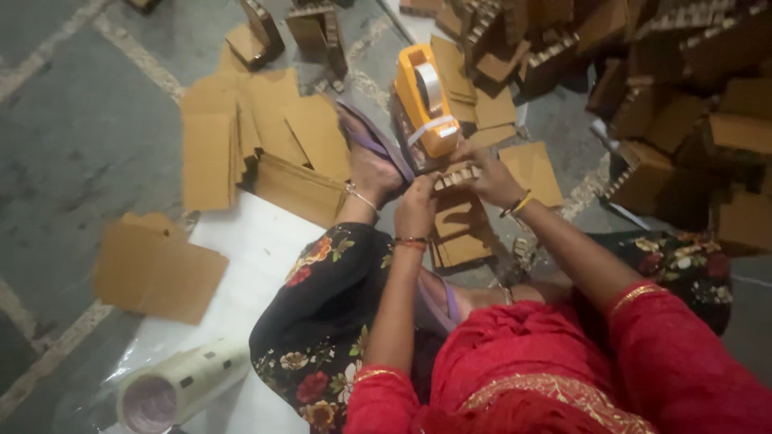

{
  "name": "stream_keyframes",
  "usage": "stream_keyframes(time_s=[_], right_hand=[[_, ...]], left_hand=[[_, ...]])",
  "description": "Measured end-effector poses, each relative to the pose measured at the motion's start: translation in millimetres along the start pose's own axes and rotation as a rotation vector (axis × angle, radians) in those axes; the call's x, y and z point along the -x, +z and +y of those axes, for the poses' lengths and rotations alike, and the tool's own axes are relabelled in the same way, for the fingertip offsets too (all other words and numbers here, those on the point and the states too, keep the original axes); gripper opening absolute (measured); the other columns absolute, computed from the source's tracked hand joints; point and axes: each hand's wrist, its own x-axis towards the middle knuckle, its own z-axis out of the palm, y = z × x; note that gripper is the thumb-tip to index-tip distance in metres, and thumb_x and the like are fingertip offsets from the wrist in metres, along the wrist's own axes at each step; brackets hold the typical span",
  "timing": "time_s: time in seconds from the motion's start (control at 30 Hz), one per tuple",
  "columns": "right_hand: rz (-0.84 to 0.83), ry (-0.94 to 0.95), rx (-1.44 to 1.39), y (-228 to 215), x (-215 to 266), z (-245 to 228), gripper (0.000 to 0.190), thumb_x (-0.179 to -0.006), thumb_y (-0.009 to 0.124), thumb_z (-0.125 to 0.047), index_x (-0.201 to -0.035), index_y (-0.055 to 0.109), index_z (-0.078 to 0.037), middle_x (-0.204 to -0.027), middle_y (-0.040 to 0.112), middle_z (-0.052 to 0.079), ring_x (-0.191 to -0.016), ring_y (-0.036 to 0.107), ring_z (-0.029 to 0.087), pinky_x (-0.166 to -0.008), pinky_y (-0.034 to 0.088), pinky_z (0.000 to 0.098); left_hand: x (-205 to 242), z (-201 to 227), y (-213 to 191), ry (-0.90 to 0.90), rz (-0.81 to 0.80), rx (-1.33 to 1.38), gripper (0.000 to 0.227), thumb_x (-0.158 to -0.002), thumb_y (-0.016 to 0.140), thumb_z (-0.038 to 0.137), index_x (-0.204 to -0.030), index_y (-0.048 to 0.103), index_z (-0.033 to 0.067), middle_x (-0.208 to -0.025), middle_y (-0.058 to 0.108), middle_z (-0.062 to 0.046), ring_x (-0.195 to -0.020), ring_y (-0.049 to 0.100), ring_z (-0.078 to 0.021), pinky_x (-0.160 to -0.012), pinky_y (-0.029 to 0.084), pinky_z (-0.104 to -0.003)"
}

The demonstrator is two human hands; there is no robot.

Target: The person sits on the floor and assembles small cardboard boxes by folding the flaps and securing them with clear packing tape. They use a handheld tape dispenser to apply tape to the seams of the boxes and place the finished units into a pile.

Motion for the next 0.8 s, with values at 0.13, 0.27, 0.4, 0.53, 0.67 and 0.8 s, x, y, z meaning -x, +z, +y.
stream_keyframes(time_s=[0.13, 0.27, 0.4, 0.53, 0.67, 0.8], right_hand=[[0.127, 0.434, -0.002, -11, -80, 4, 0.039, -0.098, 0.074, -0.041, -0.115, 0.067, -0.006, -0.099, 0.072, 0.007, -0.087, 0.069, 0.016, -0.078, 0.055, 0.0318], [0.000, 0.540, 0.248, -11, -123, -30, 0.043, -0.091, 0.078, -0.044, -0.094, 0.074, -0.002, -0.082, 0.070, 0.010, -0.073, 0.062, 0.016, -0.067, 0.049, 0.0327], [0.090, 0.646, -0.105, -15, -65, -71, 0.036, -0.091, 0.075, -0.042, -0.090, 0.074, -0.006, -0.077, 0.068, 0.002, -0.068, 0.060, 0.011, -0.061, 0.046, 0.0302], [0.088, 0.641, 0.031, -9, 29, -72, 0.036, -0.093, 0.073, -0.040, -0.085, 0.077, -0.006, -0.071, 0.067, 0.001, -0.067, 0.056, 0.010, -0.059, 0.045, 0.0307], [0.023, 0.706, 0.113, 7, 40, -34, 0.041, -0.087, 0.078, -0.046, -0.079, 0.074, -0.005, -0.065, 0.068, 0.005, -0.061, 0.060, 0.017, -0.059, 0.048, 0.0383], [-0.009, 0.616, 0.741, 10, 14, -30, 0.048, -0.079, 0.086, -0.051, -0.098, 0.073, -0.008, -0.092, 0.072, 0.016, -0.078, 0.067, 0.036, -0.066, 0.052, 0.0483]], left_hand=[[-2, -2, 4, -0.004, -0.005, -0.010, 0.047, -0.085, 0.068, 0.003, -0.129, 0.063, 0.0187, -0.117, 0.067, -0.007, -0.103, 0.068, -0.0333, -0.083, 0.056, -0.046], [2, 1, 0, -0.027, -0.001, -0.008, 0.050, -0.081, 0.066, 0.001, -0.127, 0.064, 0.0199, -0.118, 0.068, -0.007, -0.101, 0.068, -0.0341, -0.078, 0.055, -0.046], [2, -1, 3, -0.030, 0.003, -0.022, 0.048, -0.087, 0.064, 0.000, -0.130, 0.063, 0.0214, -0.118, 0.067, -0.007, -0.103, 0.068, -0.0334, -0.082, 0.056, -0.046], [-1, 3, -1, -0.031, -0.020, 0.001, 0.050, -0.080, 0.069, 0.006, -0.128, 0.063, 0.0203, -0.114, 0.067, -0.008, -0.101, 0.068, -0.0341, -0.080, 0.055, -0.047], [-4, 5, -3, -0.013, -0.034, -0.044, 0.046, -0.083, 0.068, 0.006, -0.127, 0.065, 0.0211, -0.115, 0.069, -0.005, -0.100, 0.069, -0.0317, -0.078, 0.056, -0.045], [-7, 7, -11, 0.007, -0.013, -0.001, 0.044, -0.084, 0.068, 0.007, -0.125, 0.065, 0.0220, -0.116, 0.070, -0.004, -0.099, 0.070, -0.0308, -0.080, 0.057, -0.044]])
